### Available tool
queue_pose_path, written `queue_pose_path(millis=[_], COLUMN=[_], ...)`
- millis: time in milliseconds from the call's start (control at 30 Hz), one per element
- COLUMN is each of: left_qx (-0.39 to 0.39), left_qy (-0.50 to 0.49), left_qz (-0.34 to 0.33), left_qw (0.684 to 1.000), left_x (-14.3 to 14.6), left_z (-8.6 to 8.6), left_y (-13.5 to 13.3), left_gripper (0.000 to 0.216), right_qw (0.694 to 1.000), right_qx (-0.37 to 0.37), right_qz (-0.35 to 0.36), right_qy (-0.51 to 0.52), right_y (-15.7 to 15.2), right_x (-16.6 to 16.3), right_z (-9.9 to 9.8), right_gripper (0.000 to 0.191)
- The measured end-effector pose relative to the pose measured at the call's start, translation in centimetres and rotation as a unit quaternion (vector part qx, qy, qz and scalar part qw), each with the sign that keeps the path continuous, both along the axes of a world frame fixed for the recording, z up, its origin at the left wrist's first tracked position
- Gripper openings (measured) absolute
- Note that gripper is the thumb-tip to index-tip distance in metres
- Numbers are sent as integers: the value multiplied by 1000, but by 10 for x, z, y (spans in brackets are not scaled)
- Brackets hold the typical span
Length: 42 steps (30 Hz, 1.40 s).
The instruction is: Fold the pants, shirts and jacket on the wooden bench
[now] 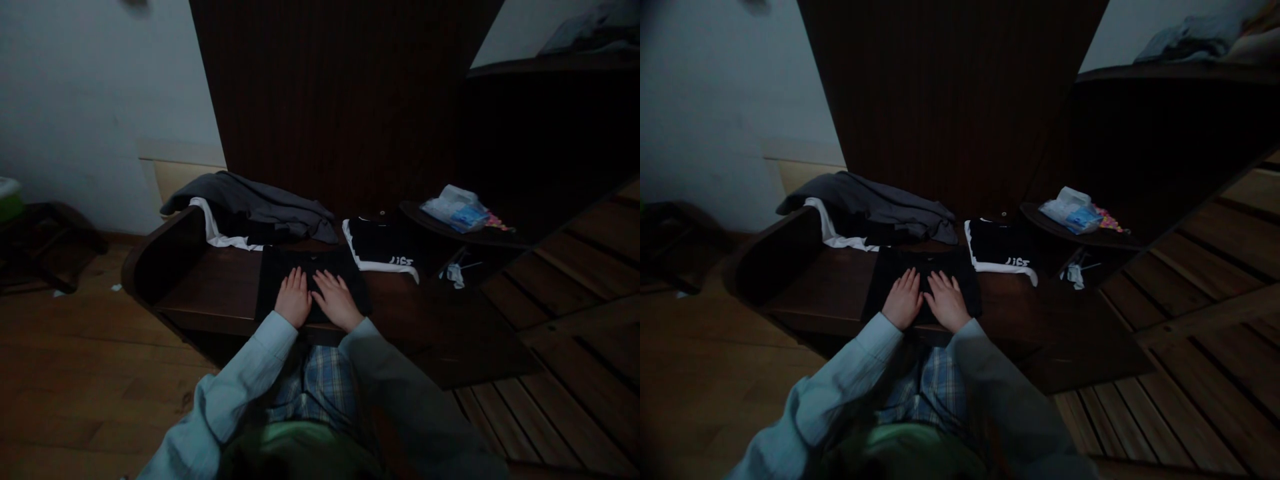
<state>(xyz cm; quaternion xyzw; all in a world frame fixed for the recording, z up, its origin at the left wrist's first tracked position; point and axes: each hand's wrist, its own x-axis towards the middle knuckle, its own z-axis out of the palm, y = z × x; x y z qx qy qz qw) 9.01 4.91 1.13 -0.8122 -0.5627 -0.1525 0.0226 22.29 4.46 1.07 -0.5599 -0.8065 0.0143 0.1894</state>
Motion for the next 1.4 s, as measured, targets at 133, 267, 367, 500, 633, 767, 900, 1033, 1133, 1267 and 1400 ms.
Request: queue_pose_path(millis=[133,267,367,500,633,767,900,1033,1133,1267,1400], left_qx=[-29,-15,5,-19,-104,-177,-34,-32,-60,-41,-32], left_qy=[20,19,14,13,50,85,31,41,39,-18,-85], left_qz=[-17,-5,25,8,-53,-72,-58,-34,-36,62,152], left_qw=[999,1000,1000,1000,992,978,997,998,997,997,984], left_x=[2,-19,-41,-60,-74,-80,-66,-54,-58,-74,-97], left_z=[-12,-9,-11,-10,14,46,40,6,-8,-9,-13], left_y=[0,-1,-2,-5,-8,1,26,46,49,35,9], left_gripper=[48,48,49,49,49,38,43,51,52,57,56], right_qw=[999,999,996,992,993,986,994,996,990,972,912], right_qx=[-30,-28,-27,-33,-67,-124,-7,-58,-109,-58,-38], right_qz=[19,-17,-82,-117,-97,-109,-102,-60,-43,-35,-83], right_qy=[-27,-22,-1,21,-7,-9,44,37,74,225,400], right_y=[-3,-4,-7,-17,-25,-19,6,27,31,17,-9], right_x=[0,20,42,62,71,78,66,52,58,83,104], right_z=[-11,-10,-15,-21,-4,21,21,-5,-20,-29,-32], right_gripper=[45,52,52,50,49,41,49,62,62,62,57])
